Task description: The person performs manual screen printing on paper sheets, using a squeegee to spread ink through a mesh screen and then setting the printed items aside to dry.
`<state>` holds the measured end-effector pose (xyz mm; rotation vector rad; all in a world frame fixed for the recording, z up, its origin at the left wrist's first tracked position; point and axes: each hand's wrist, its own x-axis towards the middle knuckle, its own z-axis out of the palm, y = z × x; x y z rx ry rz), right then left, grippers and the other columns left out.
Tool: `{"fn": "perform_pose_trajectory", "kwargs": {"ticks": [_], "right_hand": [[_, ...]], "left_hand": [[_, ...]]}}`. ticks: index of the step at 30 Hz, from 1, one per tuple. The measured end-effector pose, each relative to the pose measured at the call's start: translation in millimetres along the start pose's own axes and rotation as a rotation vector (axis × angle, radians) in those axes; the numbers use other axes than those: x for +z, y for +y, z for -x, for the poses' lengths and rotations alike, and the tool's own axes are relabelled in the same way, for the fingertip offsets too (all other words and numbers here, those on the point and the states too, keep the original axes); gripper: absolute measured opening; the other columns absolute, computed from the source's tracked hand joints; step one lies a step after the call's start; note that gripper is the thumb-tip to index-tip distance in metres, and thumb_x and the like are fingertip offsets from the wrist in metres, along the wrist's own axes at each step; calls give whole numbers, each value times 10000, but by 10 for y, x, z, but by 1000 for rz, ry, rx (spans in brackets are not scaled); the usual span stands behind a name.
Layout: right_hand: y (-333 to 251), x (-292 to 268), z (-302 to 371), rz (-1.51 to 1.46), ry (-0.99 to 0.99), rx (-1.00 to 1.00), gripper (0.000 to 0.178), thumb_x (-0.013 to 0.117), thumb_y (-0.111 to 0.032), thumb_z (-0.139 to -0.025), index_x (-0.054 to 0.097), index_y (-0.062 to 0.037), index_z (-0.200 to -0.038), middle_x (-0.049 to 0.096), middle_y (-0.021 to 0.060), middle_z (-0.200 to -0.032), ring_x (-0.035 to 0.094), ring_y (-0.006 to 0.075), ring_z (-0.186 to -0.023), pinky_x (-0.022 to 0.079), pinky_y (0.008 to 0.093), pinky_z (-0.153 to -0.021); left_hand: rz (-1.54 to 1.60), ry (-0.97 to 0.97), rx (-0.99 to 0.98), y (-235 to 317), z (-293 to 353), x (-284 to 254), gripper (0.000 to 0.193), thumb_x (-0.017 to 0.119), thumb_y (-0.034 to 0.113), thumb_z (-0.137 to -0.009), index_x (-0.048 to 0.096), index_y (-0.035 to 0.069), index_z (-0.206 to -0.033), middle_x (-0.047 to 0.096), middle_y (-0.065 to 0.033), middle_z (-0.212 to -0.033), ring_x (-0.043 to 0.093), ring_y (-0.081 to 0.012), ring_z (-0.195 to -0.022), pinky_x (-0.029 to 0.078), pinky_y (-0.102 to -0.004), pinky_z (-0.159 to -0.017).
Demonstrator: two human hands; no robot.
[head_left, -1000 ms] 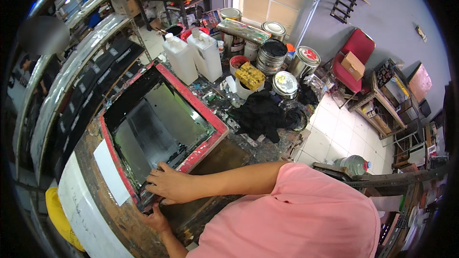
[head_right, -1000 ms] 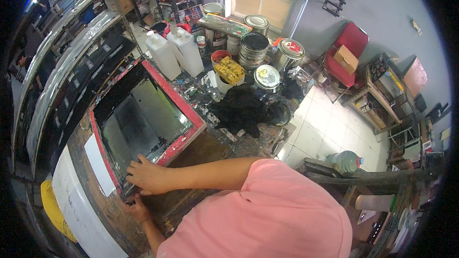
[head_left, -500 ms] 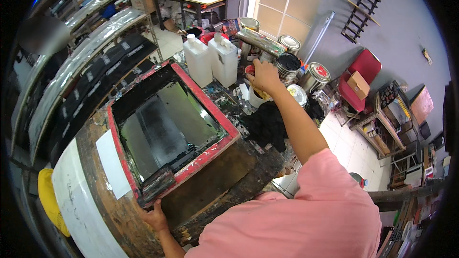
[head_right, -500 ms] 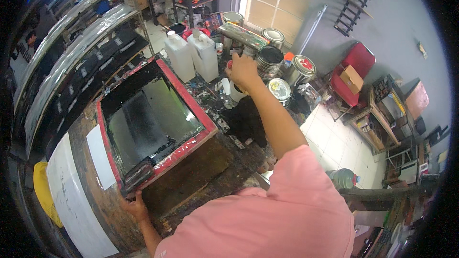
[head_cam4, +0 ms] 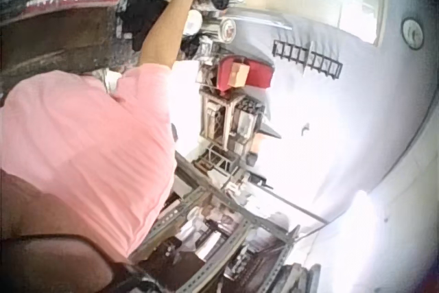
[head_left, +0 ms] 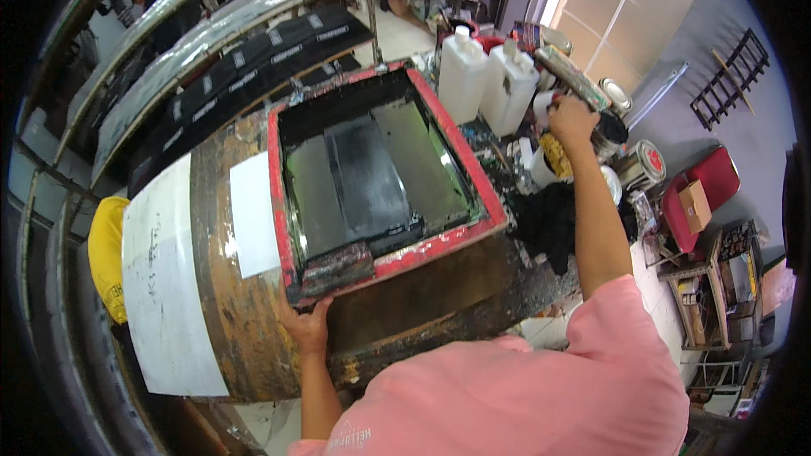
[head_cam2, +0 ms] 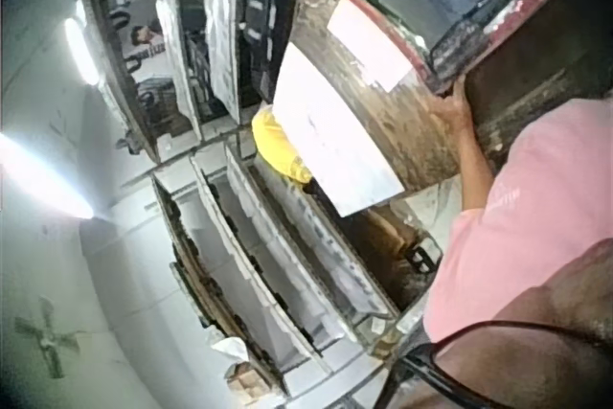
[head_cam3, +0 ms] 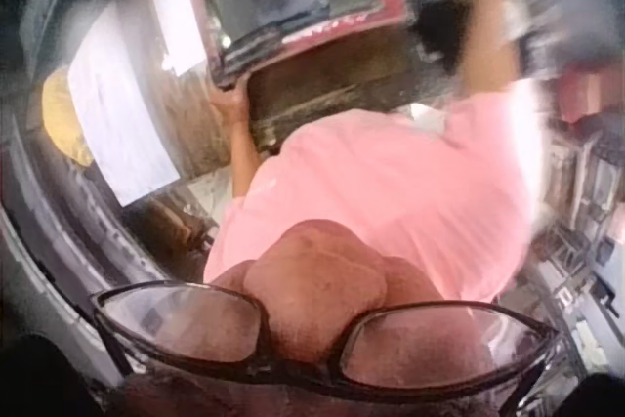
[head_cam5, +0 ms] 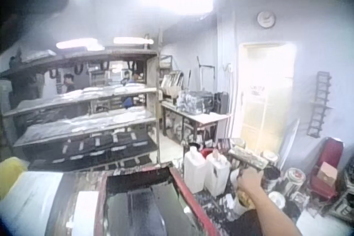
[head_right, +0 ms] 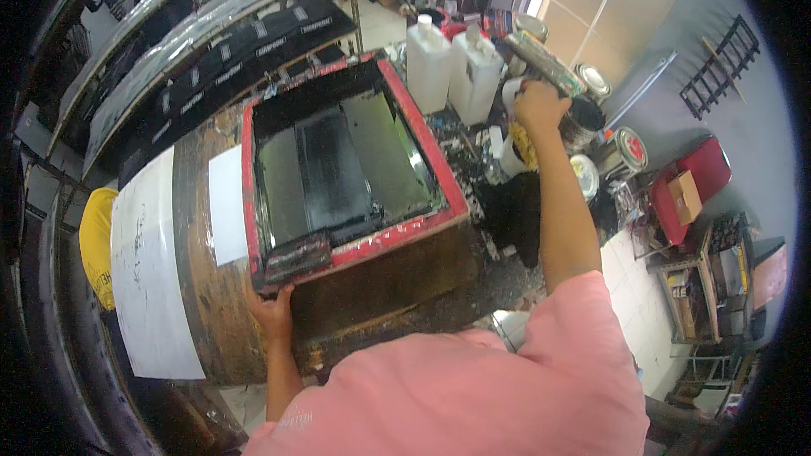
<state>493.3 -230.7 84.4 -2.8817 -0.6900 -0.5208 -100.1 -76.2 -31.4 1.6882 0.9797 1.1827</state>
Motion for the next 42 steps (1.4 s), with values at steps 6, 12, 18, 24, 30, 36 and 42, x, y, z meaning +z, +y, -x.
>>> {"fn": "perform_pose_trajectory", "kwargs": {"ticks": [6,12,18,24,30,36,42], "right_hand": [[2,-695,788,-425,247,-45,303,651,-220,-929,702,-86,-1196,726,202,-1002,685,379,-1012,507,506,-867],[119,-1851,1930,-684,-368,-628,371,635,-42,-832,648,-39,-1203,668,159,-1041,634,374,-993,503,477,-878],[-74,-1047,2674,-537,-573,-857,216,685,-106,-897,680,-71,-1110,644,121,-1094,634,354,-1023,477,469,-903],[-253,-325,3019,-612,-208,-696,400,725,-64,-832,647,-42,-1223,610,175,-1259,586,390,-1157,448,486,-1003],[-187,-395,3384,-737,-186,-578,510,779,-98,-788,614,-9,-1262,582,206,-1264,560,418,-1192,445,494,-1026],[31,-274,3564,-791,-299,-642,443,767,-149,-832,624,-12,-1228,594,184,-1167,569,399,-1117,444,495,-1013],[-6,-256,3596,-768,-248,-678,404,775,-166,-829,631,-30,-1182,598,158,-1138,572,368,-1103,445,479,-998]], "left_hand": [[-56,13,78,-48,23,-28,971,972,256,-757,455,-43,-1523,585,-151,-1346,606,-256,-1189,474,-364,-1044],[-12,24,16,-153,44,8,923,951,263,-786,471,-45,-1512,583,-154,-1355,577,-256,-1236,461,-376,-1062],[-60,27,105,-261,32,-7,879,935,238,-794,489,-20,-1507,596,-139,-1347,587,-256,-1220,464,-383,-1059],[-29,19,16,119,5,63,910,972,265,-750,515,-32,-1480,627,-133,-1300,624,-236,-1169,508,-368,-1012],[-105,18,81,-19,-13,-7,932,984,273,-730,519,-50,-1470,669,-146,-1256,647,-227,-1143,521,-367,-1001],[-243,43,133,99,35,0,990,974,364,-726,500,-47,-1493,685,-149,-1181,667,-268,-1084,534,-383,-946],[-596,202,41,188,677,-283,1039,955,439,-732,470,7,-1543,592,-137,-1131,586,-312,-1054,489,-436,-950]]}}
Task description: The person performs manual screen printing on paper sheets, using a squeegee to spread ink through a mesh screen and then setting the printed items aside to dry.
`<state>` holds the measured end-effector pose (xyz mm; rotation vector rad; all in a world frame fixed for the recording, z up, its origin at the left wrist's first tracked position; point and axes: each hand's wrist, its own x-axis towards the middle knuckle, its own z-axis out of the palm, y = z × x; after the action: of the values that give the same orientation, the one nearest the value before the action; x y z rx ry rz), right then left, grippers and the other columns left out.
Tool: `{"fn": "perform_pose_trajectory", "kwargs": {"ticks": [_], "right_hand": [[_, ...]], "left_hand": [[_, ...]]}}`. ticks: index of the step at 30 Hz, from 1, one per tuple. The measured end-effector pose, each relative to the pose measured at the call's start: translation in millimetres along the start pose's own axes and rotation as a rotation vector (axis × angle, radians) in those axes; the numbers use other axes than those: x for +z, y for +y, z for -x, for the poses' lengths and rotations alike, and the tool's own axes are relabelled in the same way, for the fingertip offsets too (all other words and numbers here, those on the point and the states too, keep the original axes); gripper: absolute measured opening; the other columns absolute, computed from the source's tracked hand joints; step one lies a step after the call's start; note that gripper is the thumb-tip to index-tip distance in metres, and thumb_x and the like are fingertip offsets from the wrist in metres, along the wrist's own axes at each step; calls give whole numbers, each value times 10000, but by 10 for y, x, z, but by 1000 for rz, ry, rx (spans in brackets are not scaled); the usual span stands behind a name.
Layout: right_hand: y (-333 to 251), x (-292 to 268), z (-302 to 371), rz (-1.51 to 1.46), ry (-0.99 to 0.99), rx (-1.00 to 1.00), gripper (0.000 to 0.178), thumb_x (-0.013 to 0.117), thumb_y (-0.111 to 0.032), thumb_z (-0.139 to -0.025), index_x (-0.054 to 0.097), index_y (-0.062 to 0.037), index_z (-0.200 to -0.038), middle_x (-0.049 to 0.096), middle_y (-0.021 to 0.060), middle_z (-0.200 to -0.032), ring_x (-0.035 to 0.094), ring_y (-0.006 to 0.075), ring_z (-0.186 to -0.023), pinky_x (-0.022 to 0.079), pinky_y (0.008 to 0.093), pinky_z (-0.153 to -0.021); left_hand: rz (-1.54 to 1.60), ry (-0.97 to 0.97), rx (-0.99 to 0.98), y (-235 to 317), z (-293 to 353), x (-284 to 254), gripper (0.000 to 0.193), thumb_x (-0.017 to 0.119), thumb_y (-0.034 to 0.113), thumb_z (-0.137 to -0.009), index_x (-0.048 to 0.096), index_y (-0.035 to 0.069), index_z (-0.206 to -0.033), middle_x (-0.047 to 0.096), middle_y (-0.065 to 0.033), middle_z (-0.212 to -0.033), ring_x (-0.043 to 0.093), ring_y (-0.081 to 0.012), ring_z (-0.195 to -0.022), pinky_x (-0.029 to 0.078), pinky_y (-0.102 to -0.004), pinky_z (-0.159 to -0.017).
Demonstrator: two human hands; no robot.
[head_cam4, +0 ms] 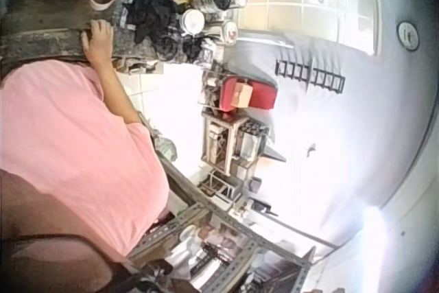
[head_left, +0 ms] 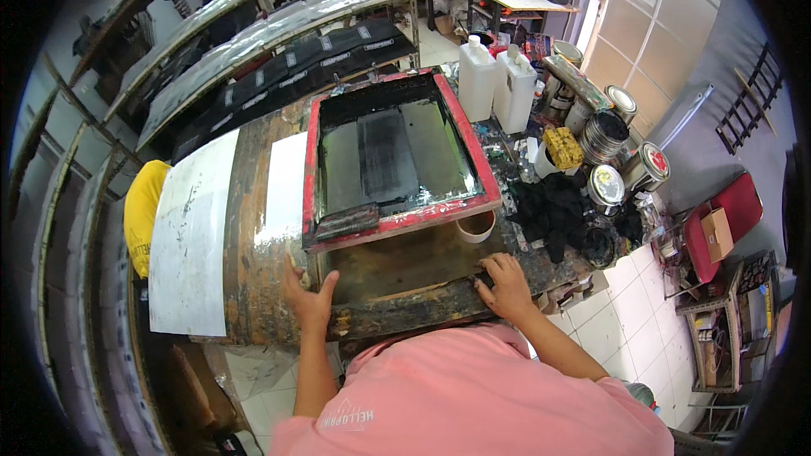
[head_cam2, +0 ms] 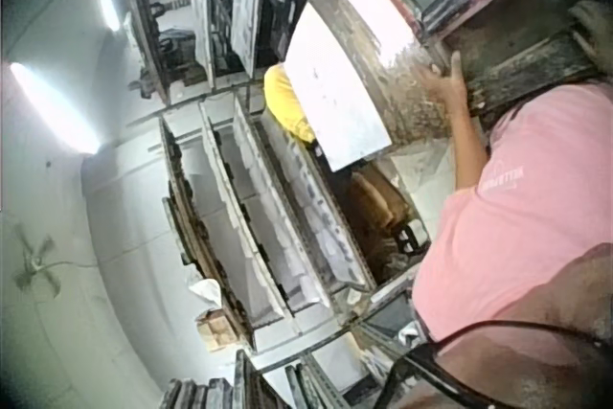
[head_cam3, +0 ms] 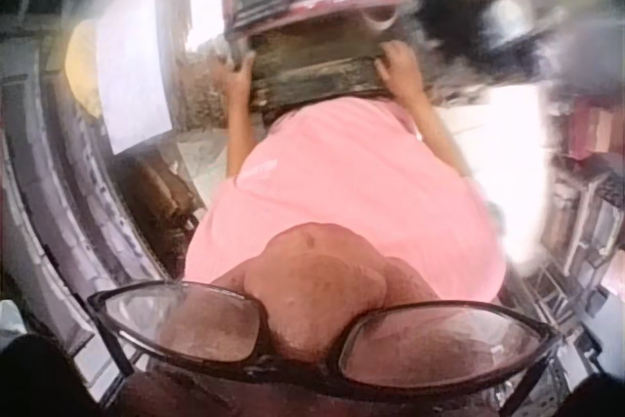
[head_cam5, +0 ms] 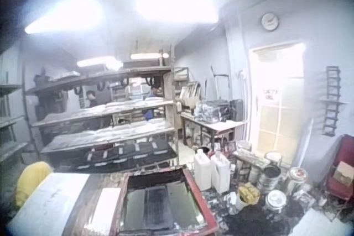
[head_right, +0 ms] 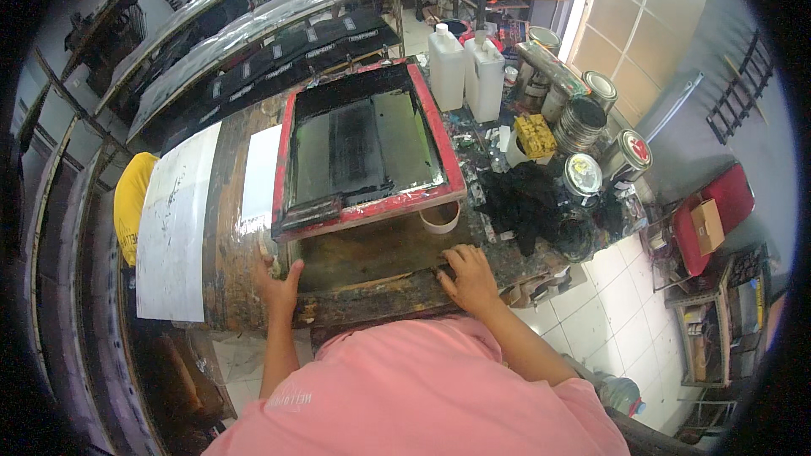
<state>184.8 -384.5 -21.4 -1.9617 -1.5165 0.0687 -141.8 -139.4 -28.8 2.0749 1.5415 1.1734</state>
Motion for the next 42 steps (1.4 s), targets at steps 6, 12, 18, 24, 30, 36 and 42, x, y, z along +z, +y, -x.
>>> {"fn": "perform_pose_trajectory", "kwargs": {"ticks": [6,12,18,24,30,36,42], "right_hand": [[11,-16,-52,33,-5,11,409,782,-204,-836,637,-39,-1181,598,155,-1143,570,355,-1103,440,473,-975],[-66,8,-92,148,-129,25,496,745,-356,-889,618,-49,-1258,570,150,-1190,529,344,-1159,365,511,-1045],[-4,-30,-88,169,-182,83,578,780,-373,-849,596,-46,-1288,547,155,-1210,517,371,-1144,353,522,-1054],[-35,-67,-178,172,-366,155,653,749,-475,-867,586,-47,-1332,555,153,-1202,523,348,-1150,359,485,-1013],[5,-10,-191,206,-438,170,723,771,-509,-814,582,-56,-1345,557,146,-1227,522,337,-1144,347,495,-1012],[44,38,-173,217,-559,225,731,778,-506,-798,583,-64,-1347,545,157,-1258,501,361,-1185,331,546,-1039],[113,75,-52,219,-620,272,758,788,-542,-775,588,-75,-1338,558,170,-1206,502,388,-1174,329,572,-1026]], "left_hand": [[-69,-141,30,-173,297,-343,838,904,417,-808,567,0,-1452,570,-146,-1207,567,-317,-1100,470,-440,-952],[-207,-88,-11,-348,347,-202,749,829,489,-870,614,7,-1401,585,-184,-1248,549,-384,-1162,443,-488,-991],[-325,-176,57,-101,313,-200,809,784,597,-867,616,27,-1416,563,-227,-1289,515,-434,-1225,363,-562,-1076],[-421,-327,36,-235,273,-231,1013,683,710,-886,393,44,-1592,336,-238,-1616,289,-441,-1514,206,-609,-1229],[-570,-469,-6,1,126,-237,1103,592,790,-887,265,58,-1646,246,-212,-1687,196,-427,-1566,108,-611,-1276],[-626,-499,-49,-29,129,-205,1213,544,877,-834,229,40,-1654,203,-225,-1701,137,-428,-1588,69,-616,-1285],[-637,-546,-167,50,51,-157,1264,508,933,-795,268,28,-1645,218,-241,-1697,153,-463,-1577,94,-635,-1275]]}}
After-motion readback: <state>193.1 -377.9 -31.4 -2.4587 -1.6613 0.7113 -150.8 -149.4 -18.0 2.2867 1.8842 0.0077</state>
